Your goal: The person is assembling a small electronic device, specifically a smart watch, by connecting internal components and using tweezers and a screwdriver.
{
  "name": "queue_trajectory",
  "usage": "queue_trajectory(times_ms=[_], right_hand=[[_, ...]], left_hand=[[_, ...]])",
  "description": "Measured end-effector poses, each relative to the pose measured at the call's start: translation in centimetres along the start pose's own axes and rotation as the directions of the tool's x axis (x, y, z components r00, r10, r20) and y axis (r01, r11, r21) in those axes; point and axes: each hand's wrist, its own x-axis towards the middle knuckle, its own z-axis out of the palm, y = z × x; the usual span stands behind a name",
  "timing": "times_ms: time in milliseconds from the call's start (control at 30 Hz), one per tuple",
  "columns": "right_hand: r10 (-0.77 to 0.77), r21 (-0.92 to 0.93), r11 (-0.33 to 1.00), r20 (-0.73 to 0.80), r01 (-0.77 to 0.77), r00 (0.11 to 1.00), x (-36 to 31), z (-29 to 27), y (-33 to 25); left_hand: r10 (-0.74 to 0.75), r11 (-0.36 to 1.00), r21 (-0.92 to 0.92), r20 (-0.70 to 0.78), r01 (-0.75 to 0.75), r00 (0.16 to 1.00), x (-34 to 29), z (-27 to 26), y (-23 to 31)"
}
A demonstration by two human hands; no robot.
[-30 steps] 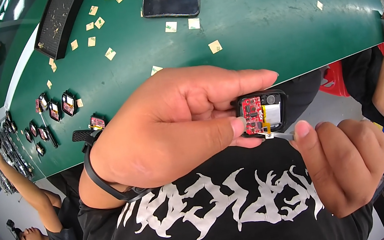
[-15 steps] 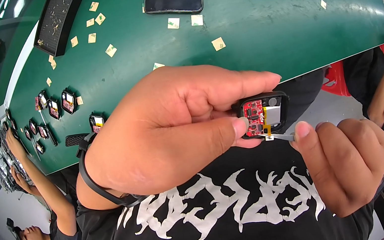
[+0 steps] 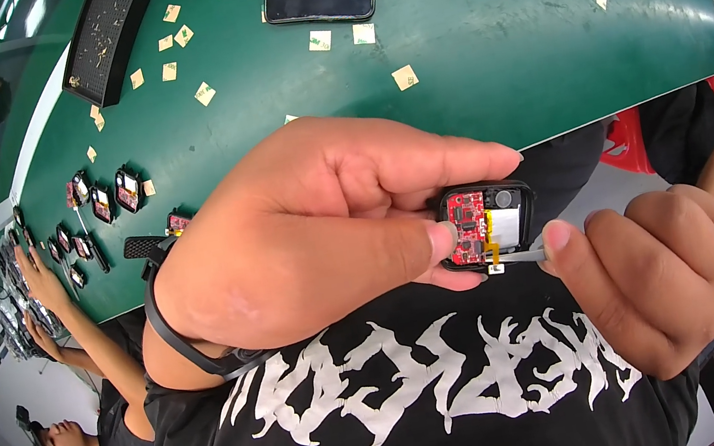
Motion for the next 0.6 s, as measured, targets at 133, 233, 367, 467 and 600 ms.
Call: queue_trajectory(times_ms=[133,233,367,467,600], right_hand=[[-0.008,-0.024,1.0,0.001,0.008,1.0,0.1,0.0,0.1],[0.005,-0.044,0.999,-0.017,-0.006,1.0,-0.1,-0.1,-0.2],[-0.043,-0.14,0.989,-0.024,0.039,0.999,-0.4,-0.1,-0.6],[-0.079,-0.215,0.974,-0.03,0.071,0.996,-0.6,-0.1,-0.8],[-0.194,-0.41,0.896,-0.024,0.168,0.981,-2.1,0.6,-0.6]], left_hand=[[0.0,1.0,-0.025,0.043,0.001,0.999,0.0,-0.5,-0.2],[0.001,1.0,-0.026,0.076,0.001,0.997,0.0,-0.8,-0.2],[-0.031,0.999,-0.01,0.098,0.032,0.995,0.1,-1.1,0.2],[-0.059,0.997,-0.051,0.119,0.066,0.991,0.0,-1.2,0.4],[-0.04,0.998,-0.05,0.148,0.047,0.988,0.1,-1.4,0.5]])
